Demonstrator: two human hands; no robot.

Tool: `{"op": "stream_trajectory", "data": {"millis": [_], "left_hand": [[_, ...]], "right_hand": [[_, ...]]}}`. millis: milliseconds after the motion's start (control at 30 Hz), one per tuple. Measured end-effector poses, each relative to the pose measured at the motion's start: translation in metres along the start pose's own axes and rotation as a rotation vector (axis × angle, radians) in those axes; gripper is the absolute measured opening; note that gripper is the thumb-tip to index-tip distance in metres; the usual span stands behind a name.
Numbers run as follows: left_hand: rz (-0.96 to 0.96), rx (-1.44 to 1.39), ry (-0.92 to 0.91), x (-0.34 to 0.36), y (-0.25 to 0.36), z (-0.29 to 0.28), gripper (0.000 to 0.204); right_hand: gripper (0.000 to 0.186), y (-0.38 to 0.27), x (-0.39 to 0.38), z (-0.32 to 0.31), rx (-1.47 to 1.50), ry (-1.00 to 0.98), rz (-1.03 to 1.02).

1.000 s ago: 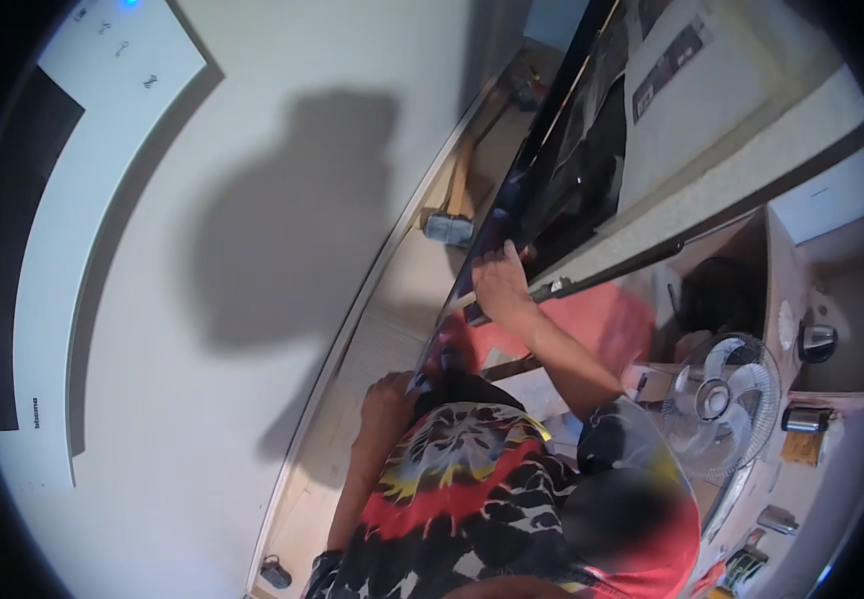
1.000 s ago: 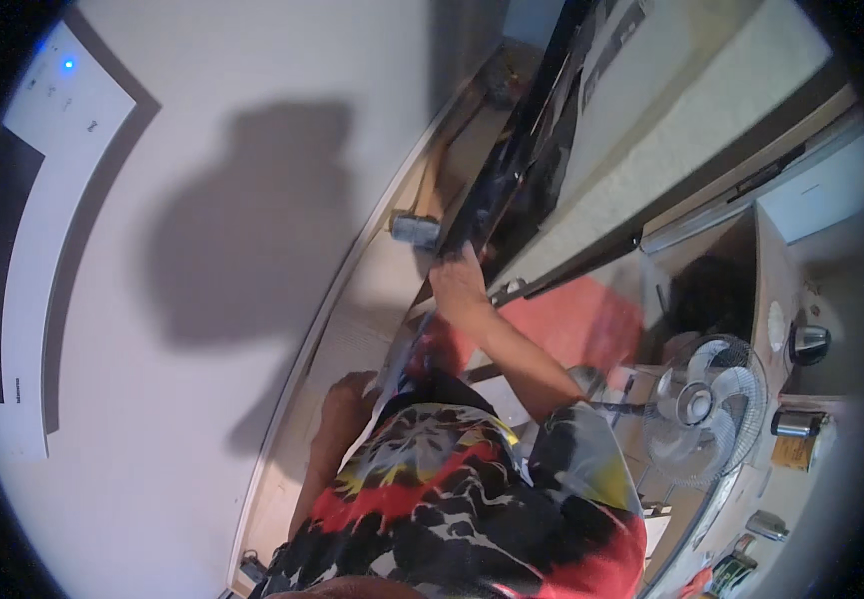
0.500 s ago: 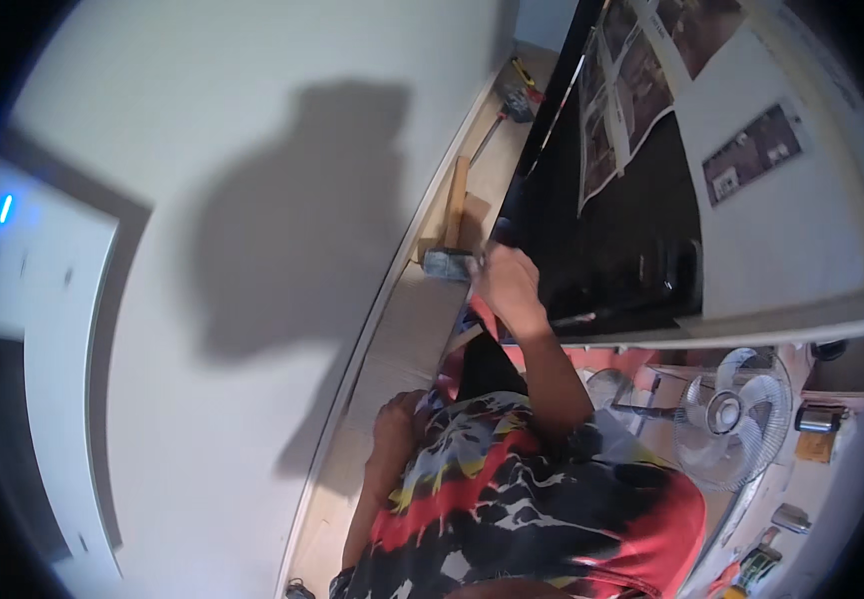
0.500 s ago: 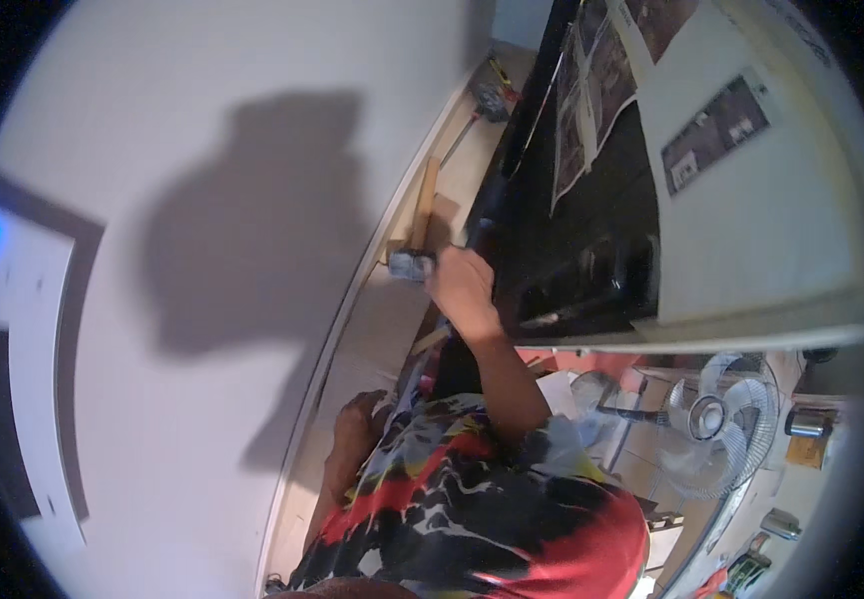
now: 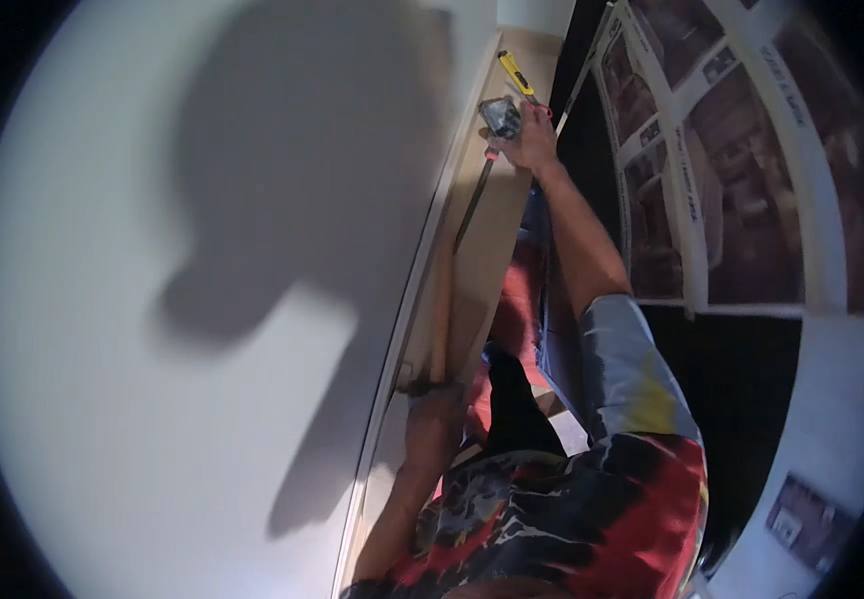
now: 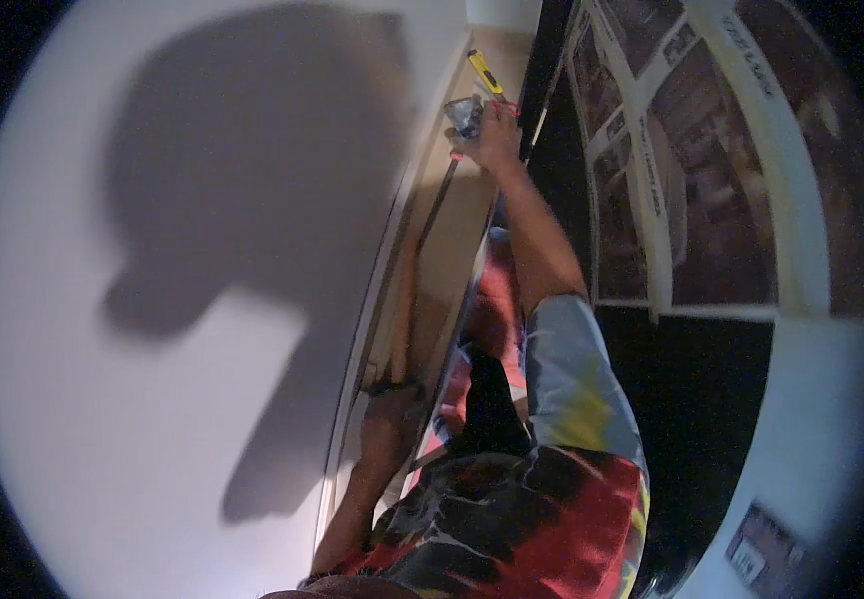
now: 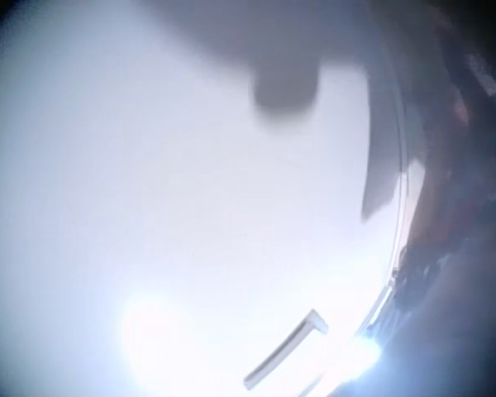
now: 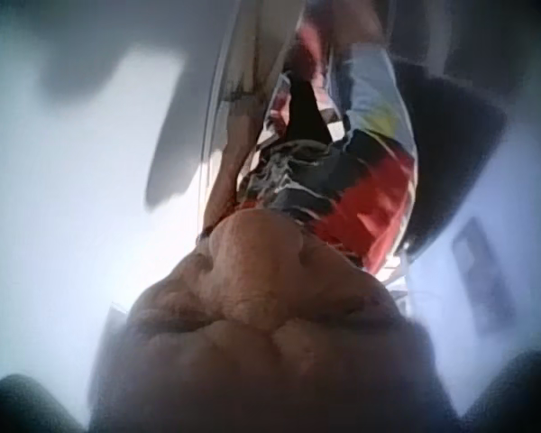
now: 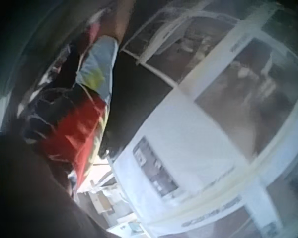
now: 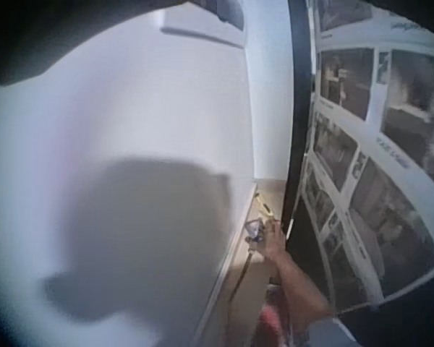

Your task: The person installs a wooden trim piece along the top edge of a wall-mounted cabinet. They use a utility knife to trim the wood, a hammer to secure it, and a screwdriver to fasten it. The person also applies glue to a separate wooden strip and places it on a workbench.

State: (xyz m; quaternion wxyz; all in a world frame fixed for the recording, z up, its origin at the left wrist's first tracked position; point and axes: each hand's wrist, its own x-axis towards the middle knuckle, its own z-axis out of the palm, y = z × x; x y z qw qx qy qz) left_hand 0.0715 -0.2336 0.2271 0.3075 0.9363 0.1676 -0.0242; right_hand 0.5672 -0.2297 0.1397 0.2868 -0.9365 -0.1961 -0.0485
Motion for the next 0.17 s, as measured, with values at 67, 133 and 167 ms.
{"op": "stream_trajectory", "data": {"millis": [67,133,167], "left_hand": [[-0.047,0.127,-0.068,0.053,0.006,-0.002,0.035],[-0.049,0.086,-0.035,0.102,0.013,-0.010,0.036],[-0.050,0.069,-0.005,0.131,0.015,-0.013,0.037]], "right_hand": [[0.093,0.022,0.033,0.018,-0.095,-0.081,-0.002],[0.100,0.036,0.062,0.032,-0.115,-0.091,-0.008],[0.100,0.035,0.072,0.041,-0.107,-0.095,-0.014]]}}
